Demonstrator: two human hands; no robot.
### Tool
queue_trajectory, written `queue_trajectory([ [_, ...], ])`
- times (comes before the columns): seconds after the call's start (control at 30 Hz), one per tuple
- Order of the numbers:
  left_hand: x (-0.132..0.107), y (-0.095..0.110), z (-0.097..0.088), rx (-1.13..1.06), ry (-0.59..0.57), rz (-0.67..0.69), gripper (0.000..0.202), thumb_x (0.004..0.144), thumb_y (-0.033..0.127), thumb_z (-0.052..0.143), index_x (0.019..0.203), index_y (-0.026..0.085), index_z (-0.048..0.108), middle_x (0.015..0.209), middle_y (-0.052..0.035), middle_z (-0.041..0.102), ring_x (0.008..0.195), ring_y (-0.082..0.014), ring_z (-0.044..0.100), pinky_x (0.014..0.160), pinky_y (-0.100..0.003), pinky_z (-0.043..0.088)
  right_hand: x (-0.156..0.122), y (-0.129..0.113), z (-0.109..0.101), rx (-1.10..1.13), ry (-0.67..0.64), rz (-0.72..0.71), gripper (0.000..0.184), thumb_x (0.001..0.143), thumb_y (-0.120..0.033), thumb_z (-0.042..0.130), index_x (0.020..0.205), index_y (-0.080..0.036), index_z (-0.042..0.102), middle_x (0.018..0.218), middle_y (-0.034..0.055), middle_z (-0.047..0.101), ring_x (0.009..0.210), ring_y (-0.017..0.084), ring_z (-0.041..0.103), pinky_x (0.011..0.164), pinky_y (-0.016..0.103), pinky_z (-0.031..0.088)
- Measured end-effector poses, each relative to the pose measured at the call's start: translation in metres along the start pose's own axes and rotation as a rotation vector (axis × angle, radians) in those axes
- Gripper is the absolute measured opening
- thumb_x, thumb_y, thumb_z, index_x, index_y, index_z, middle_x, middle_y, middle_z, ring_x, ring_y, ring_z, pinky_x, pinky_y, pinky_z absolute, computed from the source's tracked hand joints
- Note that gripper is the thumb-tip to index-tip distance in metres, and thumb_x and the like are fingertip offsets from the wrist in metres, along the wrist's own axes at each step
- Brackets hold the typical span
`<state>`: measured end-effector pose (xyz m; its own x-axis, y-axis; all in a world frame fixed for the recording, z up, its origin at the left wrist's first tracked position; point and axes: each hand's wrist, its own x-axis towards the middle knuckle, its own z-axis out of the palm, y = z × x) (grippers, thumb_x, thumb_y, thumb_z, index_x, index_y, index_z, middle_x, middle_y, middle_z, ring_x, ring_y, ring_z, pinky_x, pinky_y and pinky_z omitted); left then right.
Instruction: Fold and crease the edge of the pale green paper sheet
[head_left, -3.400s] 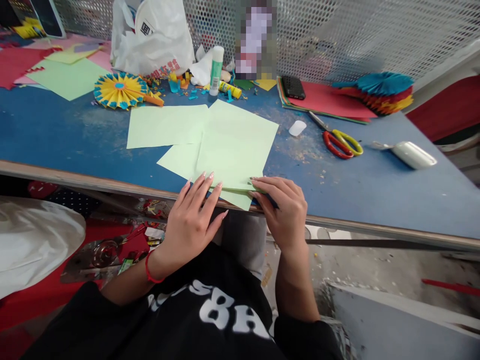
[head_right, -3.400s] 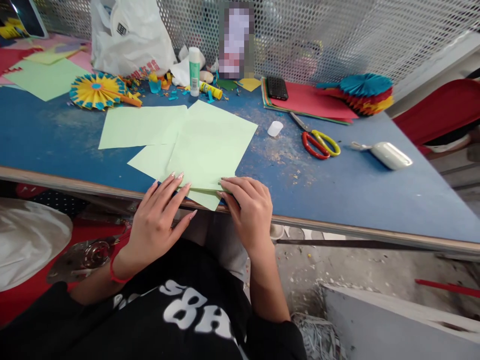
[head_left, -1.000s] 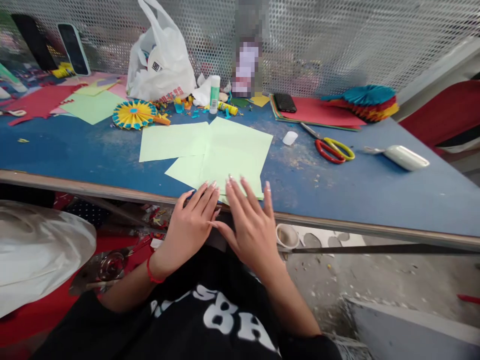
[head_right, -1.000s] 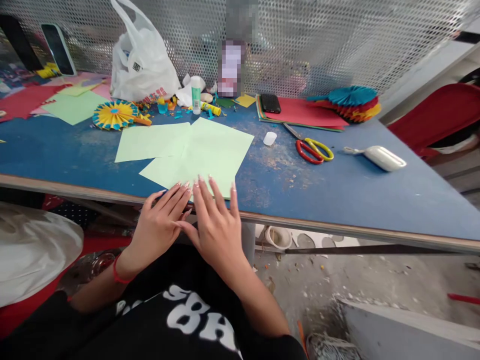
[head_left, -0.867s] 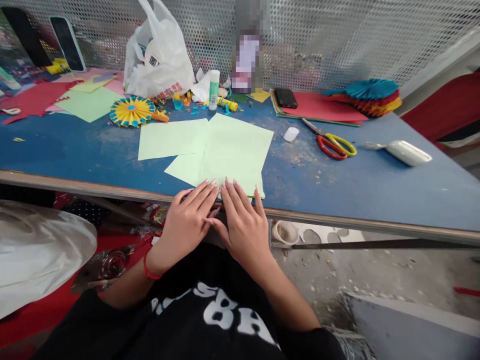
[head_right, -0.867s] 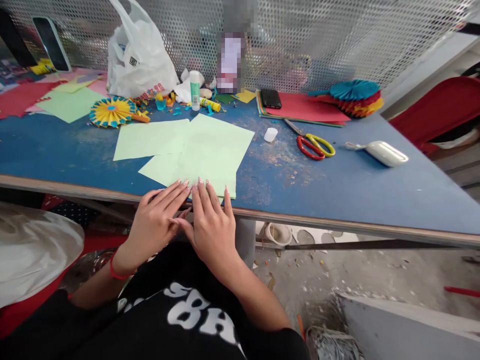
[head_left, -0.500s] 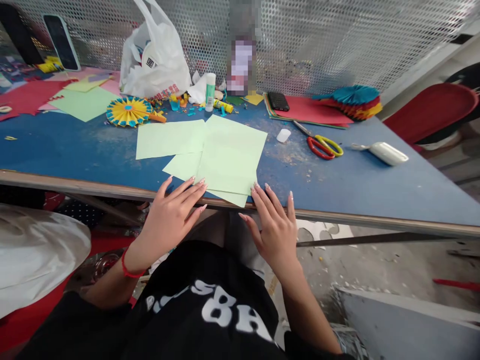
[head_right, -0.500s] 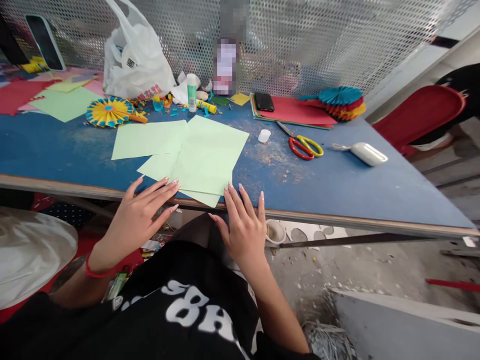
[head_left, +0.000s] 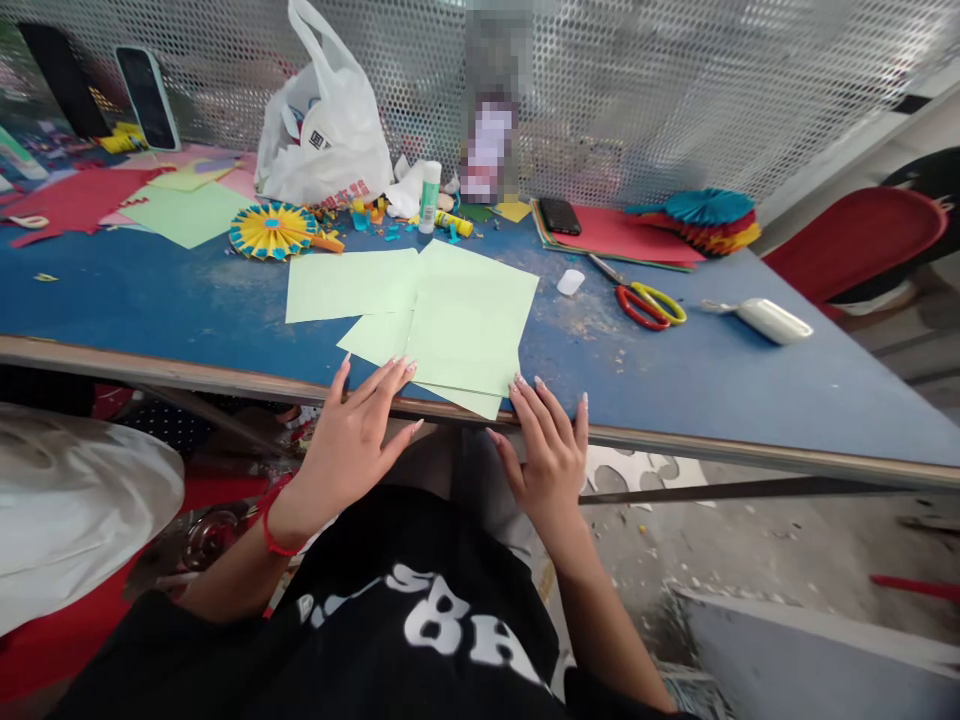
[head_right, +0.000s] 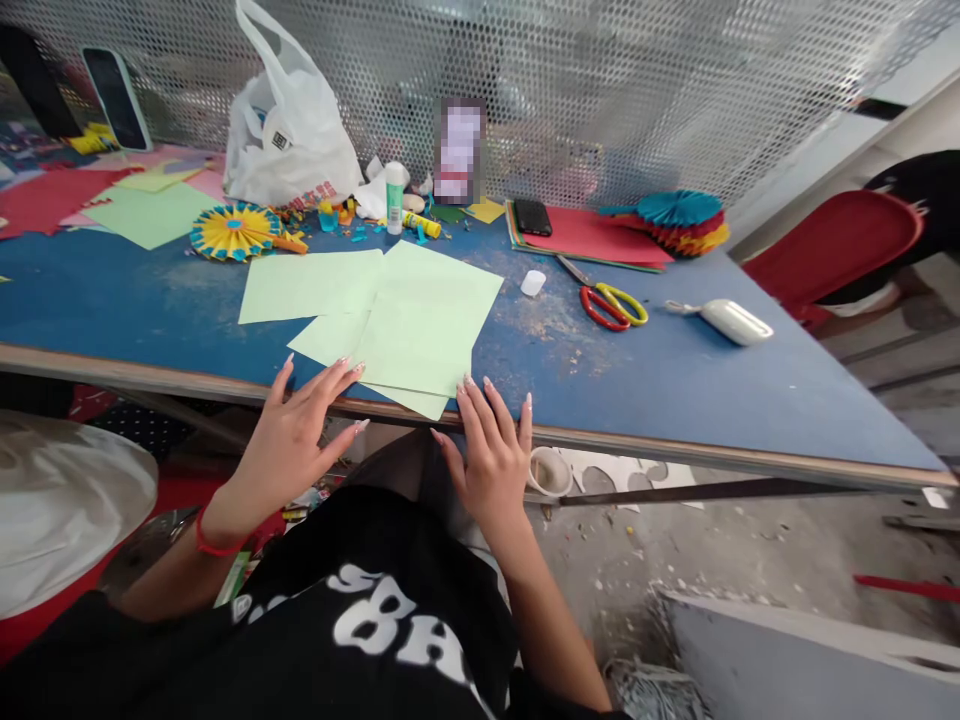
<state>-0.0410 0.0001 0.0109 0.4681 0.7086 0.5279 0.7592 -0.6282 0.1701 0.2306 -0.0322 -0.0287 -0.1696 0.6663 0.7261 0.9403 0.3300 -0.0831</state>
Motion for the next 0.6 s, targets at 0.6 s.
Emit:
queue_trajectory([
  [0.6,-0.01,0.038,-0.021,-0.524,0.468,-0.019,0.041,0.096,0.009,0.066,0.133,0.024,0.074,0.124,-0.0062,0.081,0.113,-0.0228,0.078,0.098,-0.035,0.063,-0.005,-0.024,-0.054,0.092,0.22,-0.094,0.038,0.099,-0.03,0.072,0.134,-0.044,0.075,0.099,-0.0002,0.078,0.09,0.023,0.073,0.108,0.052,0.052],
])
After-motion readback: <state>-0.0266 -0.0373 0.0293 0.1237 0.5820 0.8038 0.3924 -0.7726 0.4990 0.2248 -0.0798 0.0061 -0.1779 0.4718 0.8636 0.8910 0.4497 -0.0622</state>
